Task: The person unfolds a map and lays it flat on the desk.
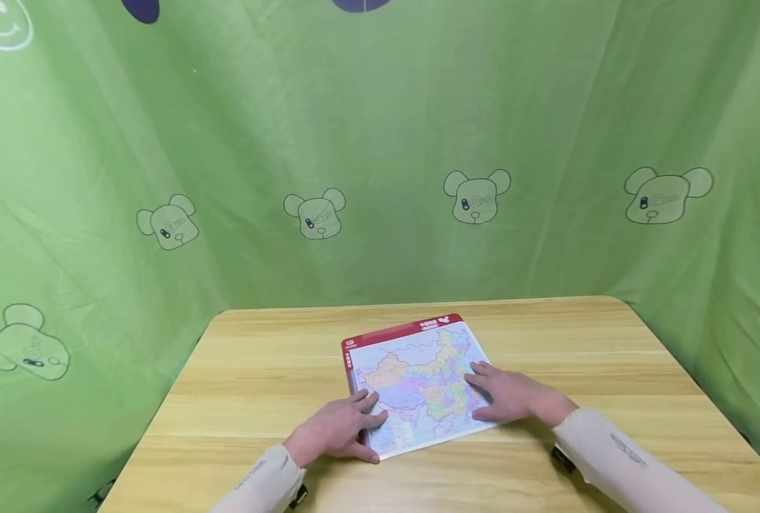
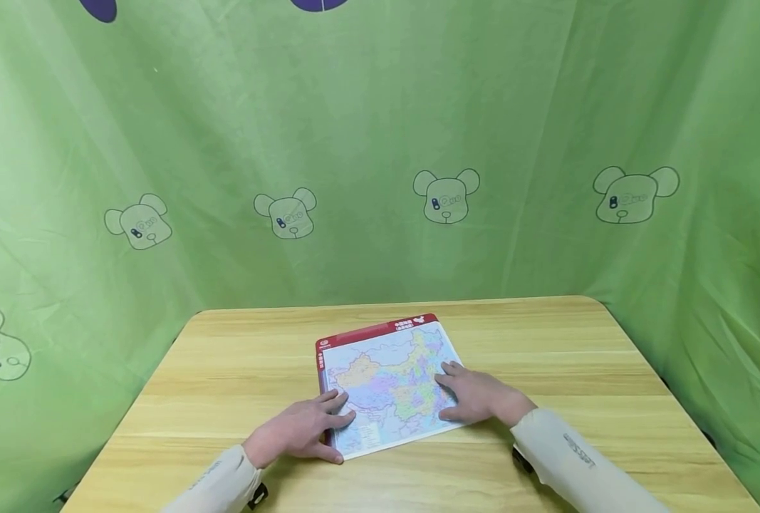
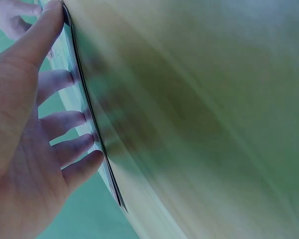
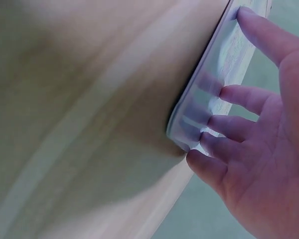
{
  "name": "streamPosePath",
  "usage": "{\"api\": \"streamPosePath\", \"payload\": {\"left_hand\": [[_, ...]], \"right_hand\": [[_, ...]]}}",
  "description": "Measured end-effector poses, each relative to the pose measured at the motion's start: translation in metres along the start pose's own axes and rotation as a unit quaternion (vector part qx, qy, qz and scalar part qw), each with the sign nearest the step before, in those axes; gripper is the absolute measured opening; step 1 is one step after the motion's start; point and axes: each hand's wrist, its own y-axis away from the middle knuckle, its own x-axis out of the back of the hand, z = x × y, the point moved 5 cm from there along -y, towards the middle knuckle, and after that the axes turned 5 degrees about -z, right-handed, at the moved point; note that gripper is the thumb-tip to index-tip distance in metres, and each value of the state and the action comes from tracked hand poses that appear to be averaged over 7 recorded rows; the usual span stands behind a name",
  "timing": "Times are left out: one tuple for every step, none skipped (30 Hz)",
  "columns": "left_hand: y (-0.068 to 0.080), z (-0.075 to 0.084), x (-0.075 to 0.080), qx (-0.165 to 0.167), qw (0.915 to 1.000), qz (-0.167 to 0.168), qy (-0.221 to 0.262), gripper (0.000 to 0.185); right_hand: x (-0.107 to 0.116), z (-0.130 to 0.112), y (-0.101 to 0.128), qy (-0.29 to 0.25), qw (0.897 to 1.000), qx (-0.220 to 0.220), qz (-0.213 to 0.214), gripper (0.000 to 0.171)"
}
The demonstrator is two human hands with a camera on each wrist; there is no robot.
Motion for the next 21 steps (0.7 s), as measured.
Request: {"api": "streamPosePath", "payload": {"left_hand": [[-0.001,0.001,0.0,-0.001,1.0,0.001,-0.001,0.078],[-0.001,0.002,0.0,-0.001,1.0,0.002,-0.001,0.078],[-0.002,0.002,-0.001,-0.001,1.0,0.002,-0.001,0.079],[-0.003,0.003,-0.001,-0.002,1.0,0.002,0.0,0.079],[-0.003,0.004,-0.001,-0.001,1.0,0.002,0.001,0.079],[-0.004,0.005,-0.002,-0.001,1.0,0.002,0.001,0.08],[-0.005,0.005,-0.002,0.0,1.0,0.002,0.001,0.08],[-0.005,0.006,-0.002,0.001,1.0,0.002,0.0,0.08],[-0.005,0.008,-0.001,0.001,1.0,0.002,0.0,0.08],[-0.006,0.009,-0.001,0.002,1.0,0.003,-0.002,0.08],[-0.006,0.01,0.0,0.003,1.0,0.003,-0.003,0.079],[-0.006,0.011,0.001,0.004,1.0,0.004,-0.004,0.079],[-0.007,0.013,0.002,0.005,1.0,0.005,-0.004,0.079],[-0.007,0.014,0.002,0.006,1.0,0.005,-0.005,0.078],[-0.008,0.015,0.003,0.008,0.9999,0.006,-0.007,0.078],[-0.008,0.017,0.004,0.009,0.9999,0.006,-0.01,0.078],[-0.009,0.018,0.004,0.009,0.9999,0.006,-0.013,0.078],[-0.009,0.02,0.005,0.009,0.9998,0.007,-0.019,0.077],[-0.01,0.021,0.005,0.008,0.9996,0.01,-0.026,0.077],[-0.01,0.023,0.006,0.006,0.9994,0.012,-0.033,0.077],[-0.011,0.025,0.006,0.006,0.9992,0.013,-0.037,0.077]], "right_hand": [[0.001,0.001,-0.001,0.0,1.0,0.002,0.0,0.079],[0.001,0.002,-0.003,0.002,1.0,0.0,-0.001,0.079],[0.001,0.002,-0.004,0.002,1.0,0.001,-0.003,0.079],[0.001,0.003,-0.005,0.0,1.0,-0.001,-0.004,0.079],[0.002,0.004,-0.006,0.001,1.0,-0.001,-0.005,0.078],[0.002,0.004,-0.007,0.0,1.0,-0.001,-0.006,0.078],[0.002,0.005,-0.008,-0.001,1.0,0.0,-0.006,0.078],[0.003,0.005,-0.009,-0.001,1.0,-0.002,-0.007,0.078],[0.003,0.005,-0.009,-0.001,1.0,0.0,-0.007,0.077],[0.004,0.006,-0.01,-0.002,1.0,-0.001,-0.006,0.077],[0.005,0.006,-0.011,-0.004,1.0,-0.002,-0.005,0.077],[0.006,0.007,-0.012,-0.006,1.0,-0.004,-0.006,0.076],[0.006,0.008,-0.013,-0.006,1.0,-0.006,-0.006,0.076],[0.007,0.008,-0.014,-0.007,1.0,-0.008,-0.005,0.076],[0.007,0.009,-0.015,-0.008,1.0,-0.01,-0.006,0.076],[0.008,0.01,-0.016,-0.009,1.0,-0.013,-0.008,0.075],[0.008,0.01,-0.017,-0.01,1.0,-0.013,-0.008,0.075],[0.008,0.011,-0.019,-0.008,1.0,-0.013,-0.01,0.076],[0.008,0.011,-0.019,-0.008,1.0,-0.013,-0.01,0.076],[0.009,0.011,-0.02,-0.009,1.0,-0.013,-0.011,0.076],[0.009,0.012,-0.021,-0.009,1.0,-0.014,-0.012,0.076]]}}
